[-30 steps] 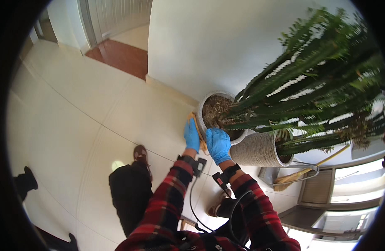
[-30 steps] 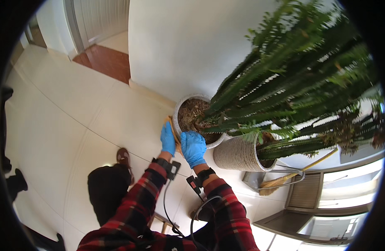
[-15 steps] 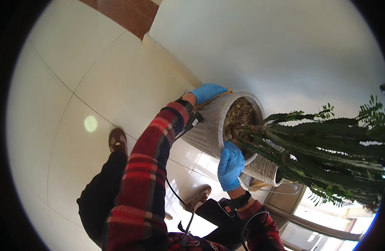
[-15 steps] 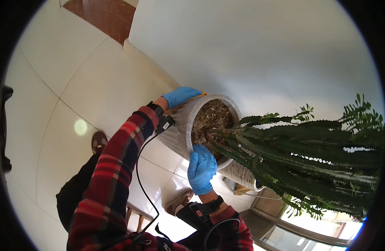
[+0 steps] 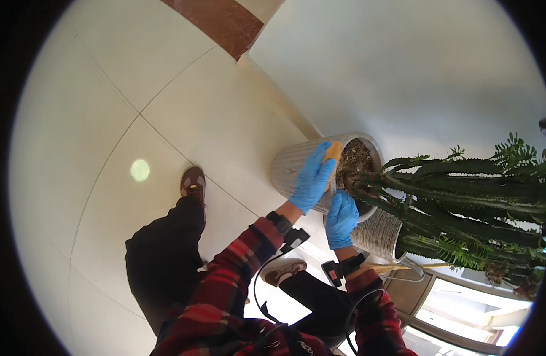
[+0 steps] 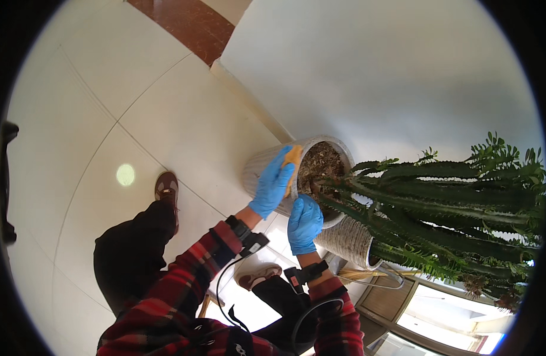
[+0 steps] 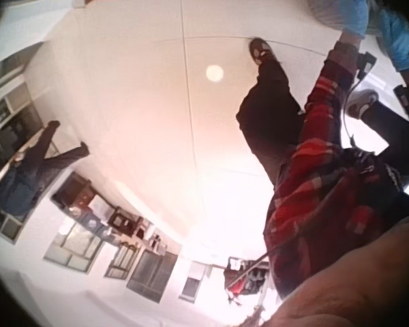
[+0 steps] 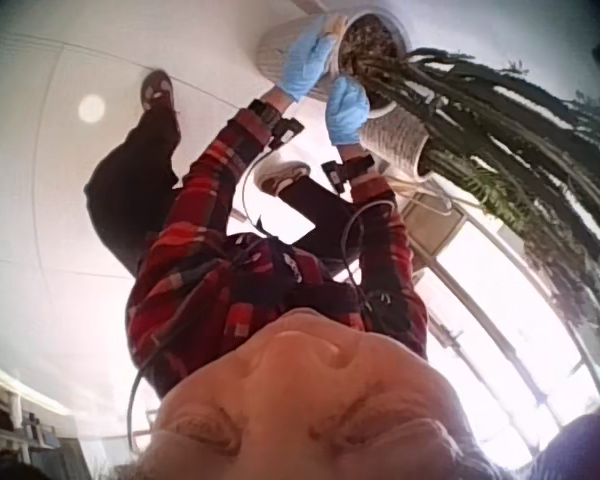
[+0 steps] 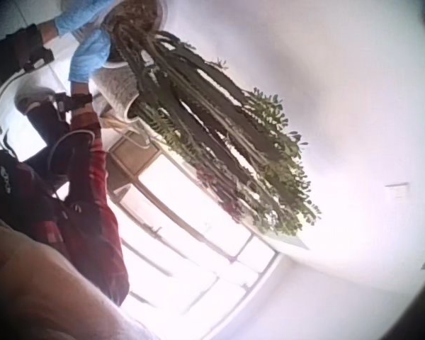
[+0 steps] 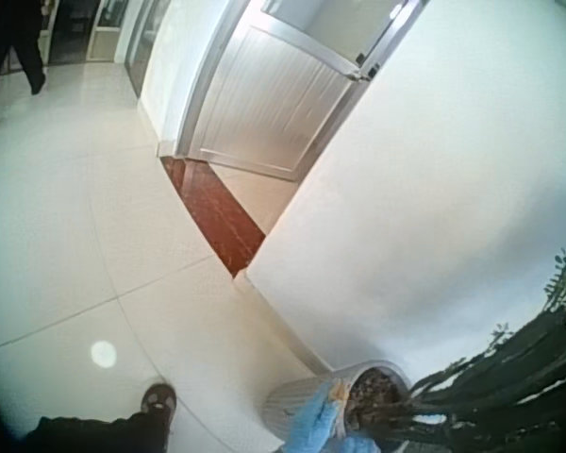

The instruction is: The person wipes the exterior of two large potted cacti with a cloth, then sweeps the floor with a broom and dustpan, and finally wipes the floor and baseboard with the cloth. The person wears blue gloves throughout.

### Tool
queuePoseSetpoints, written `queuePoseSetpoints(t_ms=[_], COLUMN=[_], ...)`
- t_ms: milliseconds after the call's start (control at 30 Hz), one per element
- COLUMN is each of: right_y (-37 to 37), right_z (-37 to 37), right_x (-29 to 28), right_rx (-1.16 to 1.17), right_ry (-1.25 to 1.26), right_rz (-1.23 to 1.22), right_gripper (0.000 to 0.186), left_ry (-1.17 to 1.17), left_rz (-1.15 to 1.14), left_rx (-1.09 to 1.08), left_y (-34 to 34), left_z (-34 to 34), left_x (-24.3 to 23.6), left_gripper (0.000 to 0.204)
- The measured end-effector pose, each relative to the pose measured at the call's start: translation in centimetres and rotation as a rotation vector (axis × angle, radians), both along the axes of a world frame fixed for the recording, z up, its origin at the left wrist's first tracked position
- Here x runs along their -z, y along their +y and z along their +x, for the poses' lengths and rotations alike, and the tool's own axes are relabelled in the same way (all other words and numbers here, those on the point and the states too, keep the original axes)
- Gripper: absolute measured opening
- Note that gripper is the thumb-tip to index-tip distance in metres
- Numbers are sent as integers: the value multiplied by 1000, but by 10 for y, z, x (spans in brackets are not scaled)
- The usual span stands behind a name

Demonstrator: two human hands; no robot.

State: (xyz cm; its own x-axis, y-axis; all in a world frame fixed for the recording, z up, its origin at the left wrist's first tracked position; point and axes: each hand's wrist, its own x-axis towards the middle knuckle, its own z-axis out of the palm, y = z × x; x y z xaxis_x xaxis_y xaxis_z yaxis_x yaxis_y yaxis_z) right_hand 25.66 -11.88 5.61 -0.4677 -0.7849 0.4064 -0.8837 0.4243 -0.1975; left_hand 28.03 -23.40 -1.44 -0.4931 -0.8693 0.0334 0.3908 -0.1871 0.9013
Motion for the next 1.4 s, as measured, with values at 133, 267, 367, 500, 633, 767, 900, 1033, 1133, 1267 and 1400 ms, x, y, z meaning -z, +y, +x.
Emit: queuePoseSetpoints(t_ms=[133, 267, 367, 500, 633, 767, 900, 1033, 1133, 1267, 1400], right_y=[4, 5, 5, 5, 3, 4, 6, 6, 4, 2, 3], right_z=[-1, -4, -4, -3, -2, -2, -3, -2, -2, -2, -2], right_x=[4, 7, 7, 4, 2, 3, 2, 0, -2, -4, -3], right_rx=[16, 3, 19, 46, 56, 86, 107, 79, 89, 85, 105], right_ry=[-37, -68, -109, -155, -161, -209, -219, -240, -250, -223, -239], right_rz=[-16, 4, 26, 76, 90, 90, 91, 83, 102, 140, 131], right_gripper=[25, 27, 29, 29, 29, 29, 26, 24, 26, 29, 24], left_ry=[55, 25, -101, -426, -800, -817, -596, -328, -105, -18, -175], left_rz=[-73, 101, 188, 259, 149, 105, 251, 135, 24, -127, -340], left_rx=[-21, 69, 87, 256, 393, 444, 358, 507, 631, 719, 895], left_y=[-8, -22, -26, -39, -50, -56, -67, -90, -104, -118, -135], left_z=[-11, -14, -9, -6, -12, -23, -30, -45, -64, -84, -96], left_x=[2, 47, 93, 156, 210, 231, 200, 130, 76, 52, 96], left_gripper=[53, 50, 48, 49, 54, 59, 61, 60, 54, 48, 54])
